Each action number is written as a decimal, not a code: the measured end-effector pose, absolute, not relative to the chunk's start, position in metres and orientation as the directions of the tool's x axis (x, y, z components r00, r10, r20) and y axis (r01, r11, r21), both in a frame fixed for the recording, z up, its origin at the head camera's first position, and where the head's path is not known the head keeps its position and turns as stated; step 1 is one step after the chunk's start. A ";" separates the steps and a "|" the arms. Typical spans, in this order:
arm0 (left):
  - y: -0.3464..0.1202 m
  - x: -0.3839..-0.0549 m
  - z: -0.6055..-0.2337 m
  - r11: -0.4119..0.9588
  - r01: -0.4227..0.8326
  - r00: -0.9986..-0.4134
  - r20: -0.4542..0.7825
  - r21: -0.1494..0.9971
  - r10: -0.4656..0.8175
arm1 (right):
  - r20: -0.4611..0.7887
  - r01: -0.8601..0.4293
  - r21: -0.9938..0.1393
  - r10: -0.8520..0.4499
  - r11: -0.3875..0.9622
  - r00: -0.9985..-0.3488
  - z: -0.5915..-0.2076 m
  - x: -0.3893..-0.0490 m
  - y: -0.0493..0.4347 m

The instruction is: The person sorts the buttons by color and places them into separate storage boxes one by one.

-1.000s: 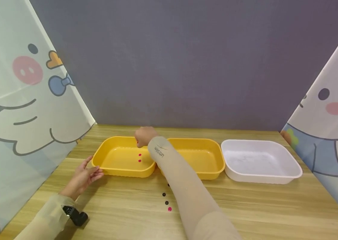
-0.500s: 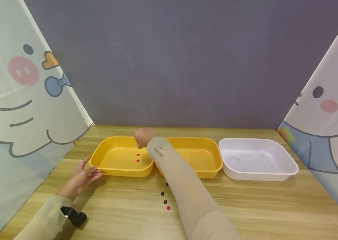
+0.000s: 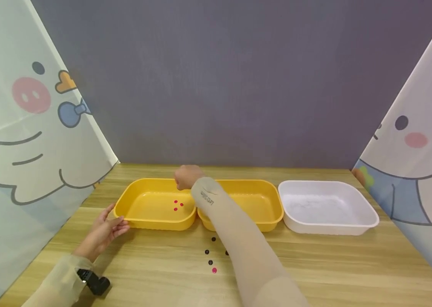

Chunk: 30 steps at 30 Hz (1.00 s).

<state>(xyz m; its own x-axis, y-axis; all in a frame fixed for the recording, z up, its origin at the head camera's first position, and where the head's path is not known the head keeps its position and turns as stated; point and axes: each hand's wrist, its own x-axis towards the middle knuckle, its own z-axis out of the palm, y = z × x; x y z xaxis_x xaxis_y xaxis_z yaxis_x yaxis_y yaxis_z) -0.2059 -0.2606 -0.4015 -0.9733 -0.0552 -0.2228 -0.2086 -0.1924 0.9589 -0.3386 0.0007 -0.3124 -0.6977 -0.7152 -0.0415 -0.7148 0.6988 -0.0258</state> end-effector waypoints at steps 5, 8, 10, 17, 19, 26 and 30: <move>-0.260 -0.208 -0.399 -0.191 -0.194 -0.976 -0.209 0.962 -0.058 | -0.030 -0.691 0.005 -0.691 0.723 -0.722 -0.304 -0.334 0.010; -0.258 -0.210 -0.398 -0.179 -0.190 -0.977 -0.203 0.965 -0.058 | -0.044 -0.688 0.011 -0.687 0.726 -0.726 -0.300 -0.334 0.017; -0.256 -0.211 -0.398 -0.176 -0.191 -0.977 -0.204 0.966 -0.061 | -0.056 -0.689 0.021 -0.687 0.725 -0.724 -0.301 -0.335 0.022; -0.255 -0.209 -0.401 -0.204 -0.203 -0.971 -0.224 0.958 -0.081 | -0.065 -0.710 -0.003 -0.708 0.704 -0.703 -0.308 -0.335 0.038; -0.256 -0.207 -0.402 -0.199 -0.206 -0.970 -0.227 0.958 -0.085 | -0.056 -0.728 0.005 -0.727 0.686 -0.685 -0.310 -0.332 0.043; -0.257 -0.203 -0.400 -0.193 -0.196 -0.973 -0.215 0.961 -0.081 | -0.037 -0.781 0.075 -0.781 0.620 -0.623 -0.311 -0.319 0.057; -0.257 -0.202 -0.401 -0.203 -0.198 -0.972 -0.218 0.959 -0.083 | -0.048 -0.817 0.112 -0.818 0.565 -0.573 -0.308 -0.309 0.063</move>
<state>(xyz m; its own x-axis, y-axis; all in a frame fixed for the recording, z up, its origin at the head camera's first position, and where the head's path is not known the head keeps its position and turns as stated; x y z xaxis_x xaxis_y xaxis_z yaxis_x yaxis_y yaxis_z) -0.2023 -0.2568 -0.4014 -0.9724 -0.0830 -0.2183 -0.1980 -0.2027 0.9590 -0.3092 0.0629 -0.3079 -0.5728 -0.8183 -0.0479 -0.8172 0.5654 0.1120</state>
